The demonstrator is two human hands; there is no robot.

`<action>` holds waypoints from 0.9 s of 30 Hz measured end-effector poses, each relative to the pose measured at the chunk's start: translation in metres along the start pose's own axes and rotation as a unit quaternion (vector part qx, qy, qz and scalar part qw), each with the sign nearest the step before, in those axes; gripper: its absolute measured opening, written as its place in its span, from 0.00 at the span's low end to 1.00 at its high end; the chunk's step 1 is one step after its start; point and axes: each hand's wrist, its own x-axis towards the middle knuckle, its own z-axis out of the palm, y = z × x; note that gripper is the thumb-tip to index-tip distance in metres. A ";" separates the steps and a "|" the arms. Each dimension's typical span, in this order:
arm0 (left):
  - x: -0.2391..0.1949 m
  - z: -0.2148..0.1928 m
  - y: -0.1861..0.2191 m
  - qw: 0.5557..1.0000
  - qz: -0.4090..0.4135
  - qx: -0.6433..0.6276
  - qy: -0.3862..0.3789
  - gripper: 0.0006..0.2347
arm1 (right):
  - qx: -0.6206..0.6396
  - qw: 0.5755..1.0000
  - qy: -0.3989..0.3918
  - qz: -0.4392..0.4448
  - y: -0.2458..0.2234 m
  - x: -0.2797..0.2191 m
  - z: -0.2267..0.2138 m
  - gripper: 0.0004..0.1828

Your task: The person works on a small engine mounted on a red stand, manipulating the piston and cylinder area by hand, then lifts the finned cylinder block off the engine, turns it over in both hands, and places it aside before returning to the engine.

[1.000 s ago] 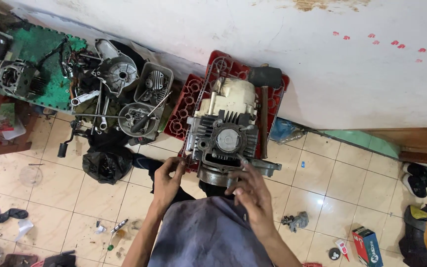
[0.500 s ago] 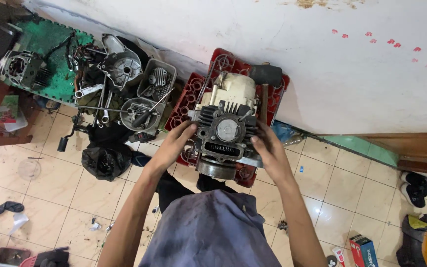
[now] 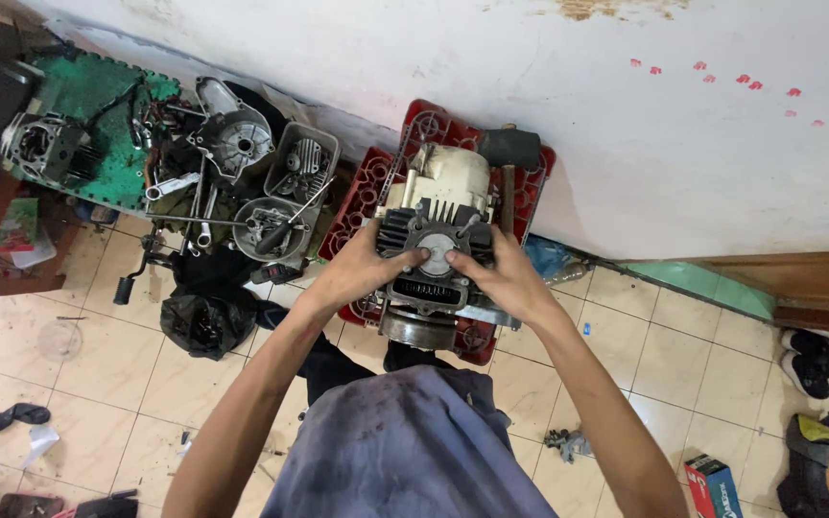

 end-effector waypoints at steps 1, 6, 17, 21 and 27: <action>-0.001 0.000 0.004 0.999 0.013 -0.030 -0.007 0.32 | -0.029 1.000 -0.006 -0.008 -0.006 -0.001 -0.001 0.48; 0.001 0.003 0.003 0.998 0.019 -0.065 -0.013 0.31 | -0.058 0.998 -0.006 -0.012 -0.003 0.001 0.007 0.49; -0.001 0.005 -0.001 0.998 0.016 -0.051 0.025 0.32 | 0.031 0.997 0.067 0.003 0.021 0.009 0.024 0.57; -0.001 0.005 -0.001 0.999 0.023 -0.042 0.023 0.31 | 0.052 0.997 0.061 -0.013 0.021 0.009 0.024 0.59; 0.002 0.006 0.000 0.994 0.044 -0.099 0.008 0.31 | 0.057 0.997 0.057 0.008 0.026 0.010 0.027 0.61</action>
